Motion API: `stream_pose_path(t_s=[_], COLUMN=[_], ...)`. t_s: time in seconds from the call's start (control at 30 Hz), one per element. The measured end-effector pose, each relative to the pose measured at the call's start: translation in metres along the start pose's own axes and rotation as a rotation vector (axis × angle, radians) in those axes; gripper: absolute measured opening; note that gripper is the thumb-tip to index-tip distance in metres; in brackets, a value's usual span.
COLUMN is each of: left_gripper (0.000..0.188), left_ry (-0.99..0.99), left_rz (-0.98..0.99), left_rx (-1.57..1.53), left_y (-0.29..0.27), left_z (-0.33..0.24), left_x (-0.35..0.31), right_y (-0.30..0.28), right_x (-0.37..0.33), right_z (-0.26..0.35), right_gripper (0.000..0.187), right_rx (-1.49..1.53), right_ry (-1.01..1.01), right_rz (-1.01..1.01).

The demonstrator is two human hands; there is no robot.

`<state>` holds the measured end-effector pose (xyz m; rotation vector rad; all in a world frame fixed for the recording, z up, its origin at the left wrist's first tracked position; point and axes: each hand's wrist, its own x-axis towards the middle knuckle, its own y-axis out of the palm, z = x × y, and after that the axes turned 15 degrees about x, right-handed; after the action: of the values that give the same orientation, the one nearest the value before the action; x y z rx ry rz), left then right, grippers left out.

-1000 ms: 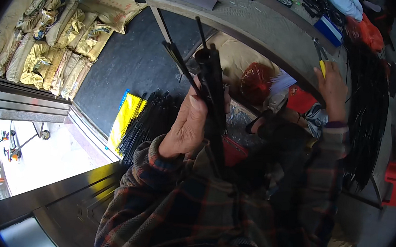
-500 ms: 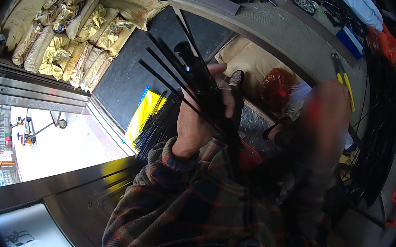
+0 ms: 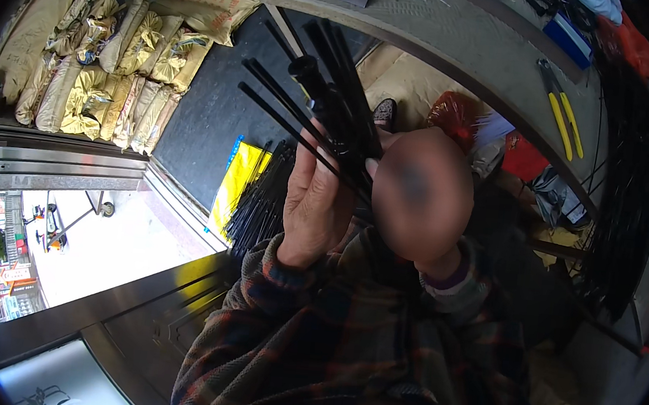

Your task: Bundling several black cables together using a connector and a pair of pliers.

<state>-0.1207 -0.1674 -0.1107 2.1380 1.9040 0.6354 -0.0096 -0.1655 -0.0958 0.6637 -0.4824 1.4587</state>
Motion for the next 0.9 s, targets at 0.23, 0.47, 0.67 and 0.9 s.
stream_pose_path(t_s=[0.23,0.47,0.67,0.9], left_gripper=[0.035,0.037,0.03,0.029], left_ry=[0.14,0.348,0.335,0.268], left_rz=[-0.034,-0.012,-0.064,0.11], left_rx=[0.154,0.812,0.856,0.996], left_y=[-0.014,-0.008,-0.003,0.002], left_z=[0.016,-0.003,-0.013,-0.027], left_x=[-0.008,-0.003,-0.002,0.002], right_y=[-0.004,-0.018,-0.026,-0.032], right_x=[0.0,0.003,0.002,-0.007], right_z=[0.004,0.0,-0.004,-0.018], right_gripper=[0.021,0.02,0.016,0.016], right_rx=[0.006,0.081,0.084,0.082], right_ry=[0.095,0.105,0.137,0.18], right_rz=[0.015,0.006,0.092,0.149])
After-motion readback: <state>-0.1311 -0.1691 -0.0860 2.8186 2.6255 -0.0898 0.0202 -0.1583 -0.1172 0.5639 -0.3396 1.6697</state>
